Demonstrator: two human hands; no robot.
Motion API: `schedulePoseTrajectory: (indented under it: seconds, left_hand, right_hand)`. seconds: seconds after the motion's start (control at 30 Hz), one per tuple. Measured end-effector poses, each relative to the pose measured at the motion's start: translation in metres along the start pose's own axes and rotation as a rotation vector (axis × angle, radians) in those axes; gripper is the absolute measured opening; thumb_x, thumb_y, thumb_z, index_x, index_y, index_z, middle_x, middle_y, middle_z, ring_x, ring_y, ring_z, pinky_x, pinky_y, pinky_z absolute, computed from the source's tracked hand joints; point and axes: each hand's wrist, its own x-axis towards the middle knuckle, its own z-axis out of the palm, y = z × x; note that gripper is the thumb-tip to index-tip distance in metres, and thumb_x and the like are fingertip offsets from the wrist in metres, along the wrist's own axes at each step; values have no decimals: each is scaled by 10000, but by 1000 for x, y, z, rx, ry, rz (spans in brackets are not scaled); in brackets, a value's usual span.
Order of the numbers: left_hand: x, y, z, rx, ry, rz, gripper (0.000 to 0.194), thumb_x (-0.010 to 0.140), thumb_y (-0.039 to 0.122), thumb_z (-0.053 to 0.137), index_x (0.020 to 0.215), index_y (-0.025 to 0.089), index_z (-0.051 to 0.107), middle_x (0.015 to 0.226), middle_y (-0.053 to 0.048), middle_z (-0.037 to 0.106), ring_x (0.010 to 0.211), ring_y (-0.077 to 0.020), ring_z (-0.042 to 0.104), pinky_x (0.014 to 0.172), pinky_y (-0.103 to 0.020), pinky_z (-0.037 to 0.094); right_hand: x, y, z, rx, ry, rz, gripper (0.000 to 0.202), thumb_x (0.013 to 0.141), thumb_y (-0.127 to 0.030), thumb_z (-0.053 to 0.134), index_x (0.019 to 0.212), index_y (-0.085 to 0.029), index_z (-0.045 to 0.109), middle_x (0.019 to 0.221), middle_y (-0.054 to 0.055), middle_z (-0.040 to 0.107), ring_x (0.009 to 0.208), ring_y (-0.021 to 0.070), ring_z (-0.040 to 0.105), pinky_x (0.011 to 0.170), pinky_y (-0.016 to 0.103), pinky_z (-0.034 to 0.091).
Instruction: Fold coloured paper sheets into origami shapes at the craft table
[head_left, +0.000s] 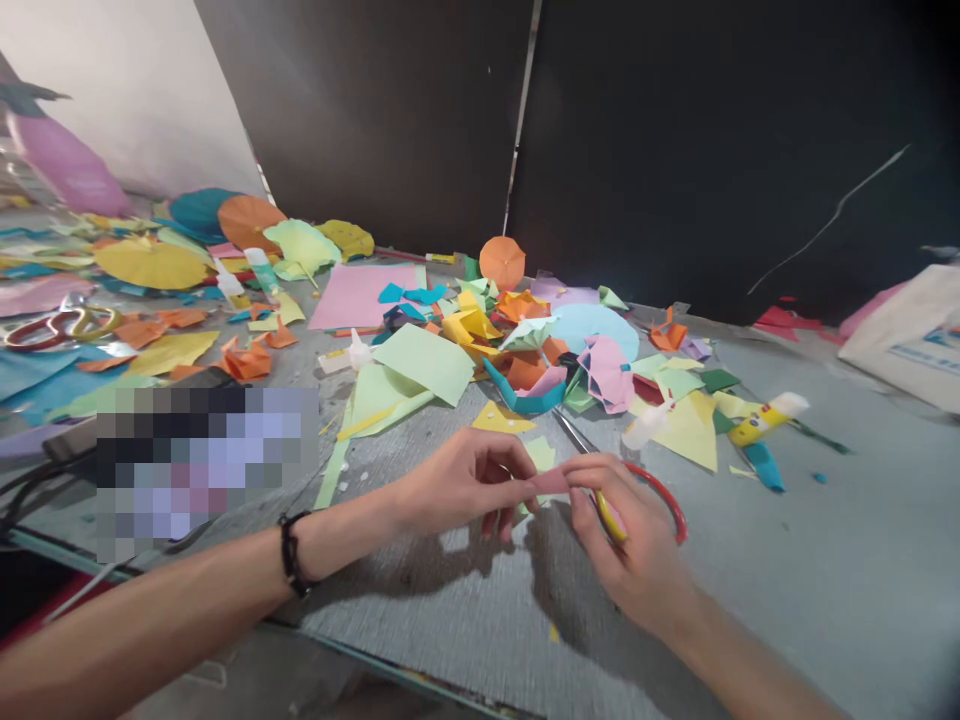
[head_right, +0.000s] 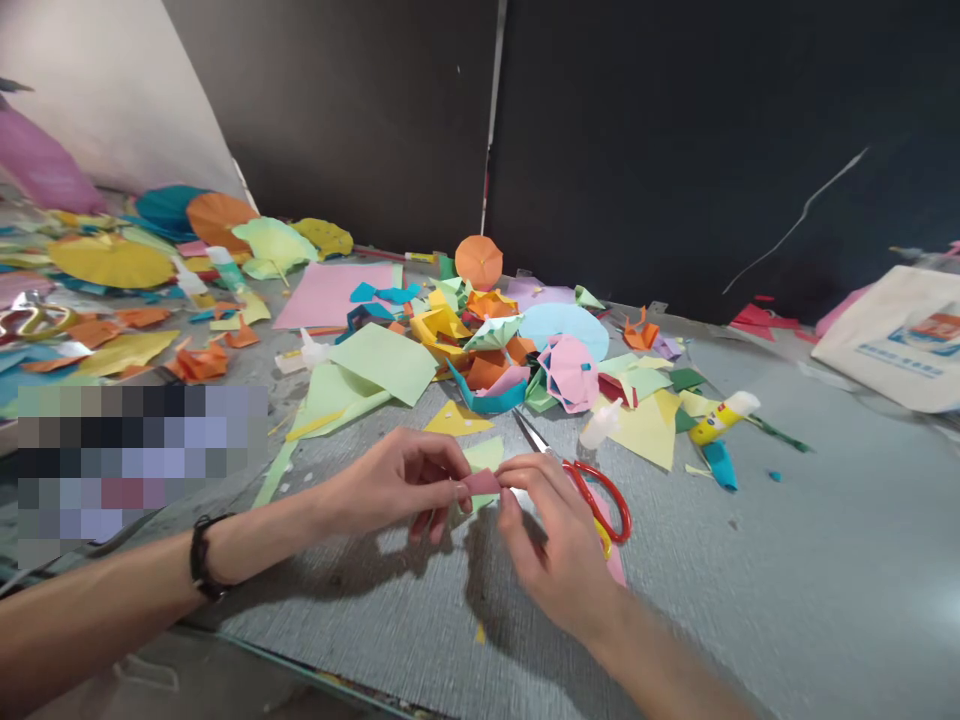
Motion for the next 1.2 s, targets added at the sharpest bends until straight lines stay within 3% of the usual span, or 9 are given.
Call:
schedulePoseTrajectory:
  seconds: [0.1,0.4,0.7,0.77,0.83,0.97,1.1,1.2]
  left_hand:
    - [2,-1,-3,-95,11,14,375,901,481,764,935,131,632,829,-84,758,504,-122,688,414,-183,488]
    - [4,-3,-6,-137,40,25,332,916,433,757,928,131,620,810,-80,764,487,-116,694,403,-162,477]
    - [3,-2,-4,-107,74,27,353,920,467,743,934,138,616,811,-68,754,480,-105,674,393,-161,444]
    - [2,-2,-5,-75,93,37,352,929,471,730,935,137,619,810,-66,750,483,-101,666,399,-164,440]
    - [2,-2,-6,-38,129,67,333,949,457,708,948,136,622,803,-61,746,489,-91,658,416,-163,438]
    - [2,-3,-8,0,180,142,287,979,419,676,973,137,618,783,-46,734,481,-72,634,418,-154,397]
    - [2,-4,-11,68,196,187,269,992,402,661,983,134,633,782,-33,715,493,-71,631,439,-164,405]
    - [1,-3,-12,111,203,198,279,1001,413,650,1001,135,646,792,-31,710,506,-75,636,447,-169,400]
  right_hand:
    - [0,5,0,-17,51,12,126,1036,-139,547,1059,-219,640,1066,49,694,1021,179,663,907,328,524]
    - [1,9,-1,-43,46,-45,152,991,-95,652,1049,-235,665,1037,22,715,967,163,683,862,315,532]
    - [0,5,-2,-44,21,-27,74,1005,-170,634,1022,-239,615,1002,27,678,957,176,664,865,314,517]
    - [1,7,-2,-73,-1,27,17,1033,-227,584,1020,-237,588,1005,38,672,947,189,664,847,325,514]
    - [2,12,-6,-165,-26,143,101,1062,-312,514,1019,-231,555,989,55,676,905,213,671,792,340,507]
    - [7,20,-27,-524,-175,439,235,1019,-444,517,1061,-213,533,966,96,707,865,290,689,681,349,436]
    - [13,22,-57,-578,-433,643,172,946,-382,600,999,-220,569,928,83,731,821,274,684,640,312,370]
    - [14,20,-68,-497,-502,662,113,856,-285,685,898,-231,595,857,36,729,766,223,658,618,284,355]
